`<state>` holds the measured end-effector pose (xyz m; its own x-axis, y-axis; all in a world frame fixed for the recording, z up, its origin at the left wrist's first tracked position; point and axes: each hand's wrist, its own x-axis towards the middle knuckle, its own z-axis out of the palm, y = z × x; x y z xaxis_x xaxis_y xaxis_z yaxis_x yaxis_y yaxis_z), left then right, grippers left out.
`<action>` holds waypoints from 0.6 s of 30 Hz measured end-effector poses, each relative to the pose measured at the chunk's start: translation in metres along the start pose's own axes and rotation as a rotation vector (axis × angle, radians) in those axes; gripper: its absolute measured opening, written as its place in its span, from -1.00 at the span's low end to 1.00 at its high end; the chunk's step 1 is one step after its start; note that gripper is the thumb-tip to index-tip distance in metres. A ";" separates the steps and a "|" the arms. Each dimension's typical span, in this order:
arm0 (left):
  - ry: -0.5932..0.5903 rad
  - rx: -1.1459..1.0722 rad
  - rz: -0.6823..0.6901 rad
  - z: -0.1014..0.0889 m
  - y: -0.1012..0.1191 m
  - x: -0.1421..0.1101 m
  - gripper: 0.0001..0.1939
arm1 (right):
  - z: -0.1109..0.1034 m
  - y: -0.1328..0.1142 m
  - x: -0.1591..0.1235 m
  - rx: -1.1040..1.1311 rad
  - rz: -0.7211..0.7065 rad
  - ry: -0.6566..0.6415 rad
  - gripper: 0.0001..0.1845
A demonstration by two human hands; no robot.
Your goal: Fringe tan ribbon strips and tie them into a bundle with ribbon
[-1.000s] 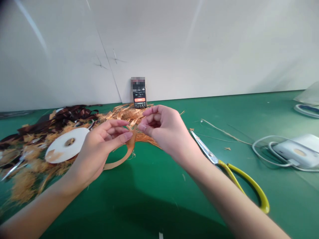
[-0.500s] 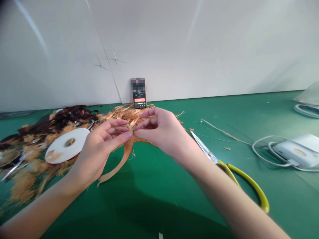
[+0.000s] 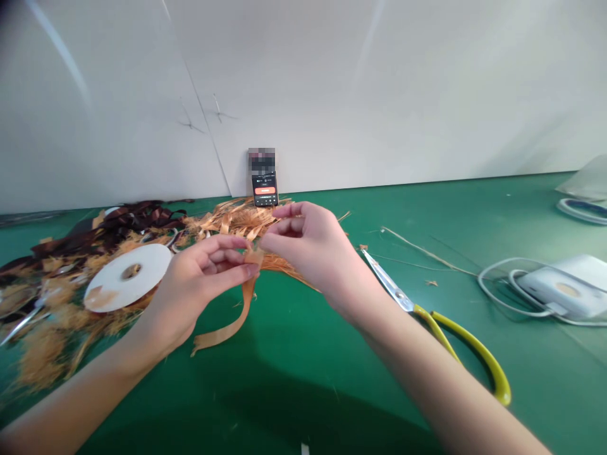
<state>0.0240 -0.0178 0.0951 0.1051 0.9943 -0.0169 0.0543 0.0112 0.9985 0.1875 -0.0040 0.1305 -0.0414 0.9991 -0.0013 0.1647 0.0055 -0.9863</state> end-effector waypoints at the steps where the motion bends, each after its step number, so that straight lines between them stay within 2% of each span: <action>1: -0.008 0.006 0.002 0.000 -0.001 0.000 -0.72 | -0.001 0.000 0.000 0.005 -0.021 0.032 -0.72; 5: -0.027 0.017 0.016 0.001 -0.004 0.002 -0.73 | -0.005 -0.004 0.000 0.000 -0.045 0.090 -0.75; 11: -0.045 0.009 -0.020 0.000 0.000 0.002 -0.74 | -0.009 -0.003 0.000 -0.029 0.032 -0.143 -0.68; 13: -0.050 0.015 -0.035 0.001 0.003 0.002 -0.75 | -0.008 -0.001 0.001 -0.062 0.031 -0.172 -0.70; 18: -0.044 0.049 -0.049 0.003 0.005 0.002 -0.75 | -0.006 0.002 0.001 -0.052 -0.029 -0.100 -0.71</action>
<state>0.0270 -0.0160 0.1000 0.1450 0.9870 -0.0690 0.1089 0.0534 0.9926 0.1935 -0.0024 0.1296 -0.1445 0.9895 0.0078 0.2128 0.0388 -0.9763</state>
